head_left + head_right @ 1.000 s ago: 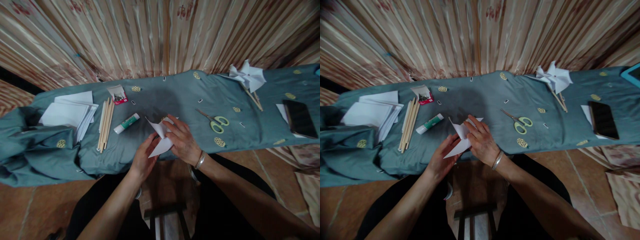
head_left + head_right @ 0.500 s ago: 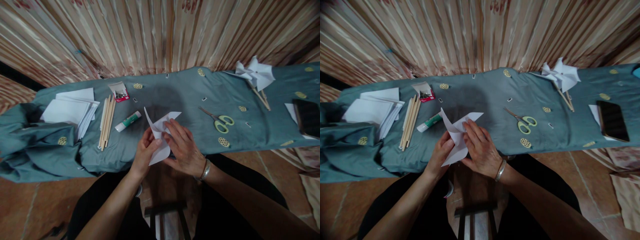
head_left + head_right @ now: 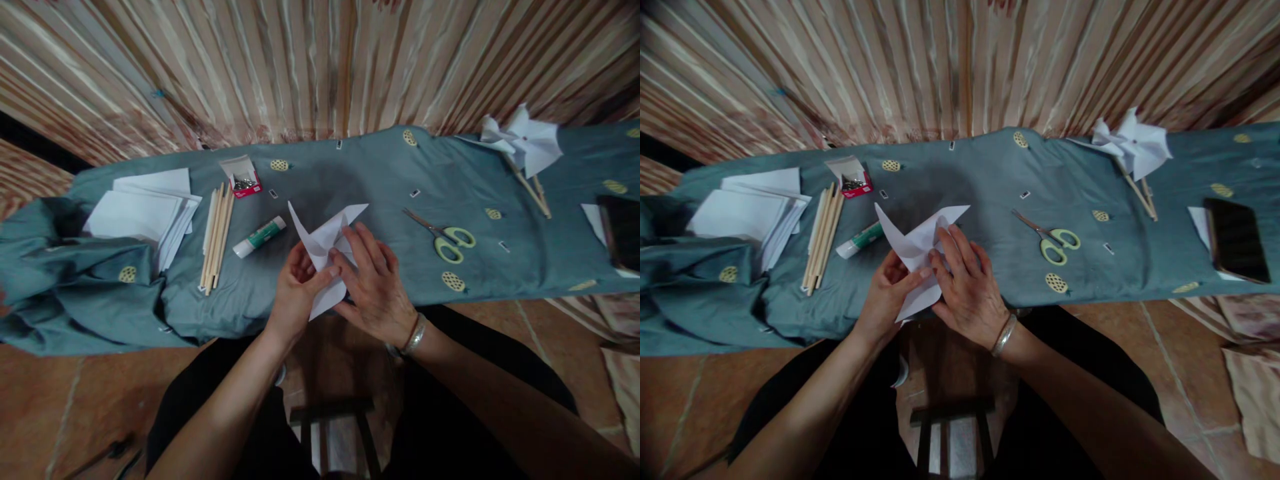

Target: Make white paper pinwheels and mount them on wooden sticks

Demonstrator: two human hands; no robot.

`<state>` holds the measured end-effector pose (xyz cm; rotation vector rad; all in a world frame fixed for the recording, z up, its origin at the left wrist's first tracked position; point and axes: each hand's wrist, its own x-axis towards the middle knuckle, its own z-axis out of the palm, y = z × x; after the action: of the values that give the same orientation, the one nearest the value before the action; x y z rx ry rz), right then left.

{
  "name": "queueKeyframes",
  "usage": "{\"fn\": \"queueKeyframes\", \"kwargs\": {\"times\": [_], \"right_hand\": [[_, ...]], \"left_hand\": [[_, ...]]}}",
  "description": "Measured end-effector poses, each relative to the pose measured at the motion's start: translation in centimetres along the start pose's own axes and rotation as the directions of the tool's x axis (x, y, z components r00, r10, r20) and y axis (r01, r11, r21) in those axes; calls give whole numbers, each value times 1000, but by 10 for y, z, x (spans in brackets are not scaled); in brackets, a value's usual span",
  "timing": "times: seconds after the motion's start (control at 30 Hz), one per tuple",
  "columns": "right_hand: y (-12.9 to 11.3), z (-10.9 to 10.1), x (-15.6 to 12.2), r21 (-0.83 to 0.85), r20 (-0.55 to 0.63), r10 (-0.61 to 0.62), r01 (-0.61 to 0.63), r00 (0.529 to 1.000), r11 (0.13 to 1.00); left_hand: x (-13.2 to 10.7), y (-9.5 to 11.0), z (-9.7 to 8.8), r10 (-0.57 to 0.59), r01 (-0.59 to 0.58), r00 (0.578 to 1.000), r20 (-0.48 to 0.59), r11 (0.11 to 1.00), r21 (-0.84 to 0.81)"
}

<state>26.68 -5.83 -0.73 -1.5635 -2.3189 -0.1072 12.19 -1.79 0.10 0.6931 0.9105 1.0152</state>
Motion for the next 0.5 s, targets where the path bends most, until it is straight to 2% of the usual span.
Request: {"fn": "queueKeyframes", "kwargs": {"times": [0.2,0.4,0.5], "right_hand": [[10,-6,2,-40,2,27,-27,1000,999],[13,-7,1,-44,-37,2,-3,999,999],[13,-9,0,-57,-13,-2,1,1000,998]], "left_hand": [[5,13,-2,-121,127,986,112,991,-52],[9,11,-2,-54,55,996,78,998,-6],[10,6,1,4,-5,999,32,1000,8]]}}
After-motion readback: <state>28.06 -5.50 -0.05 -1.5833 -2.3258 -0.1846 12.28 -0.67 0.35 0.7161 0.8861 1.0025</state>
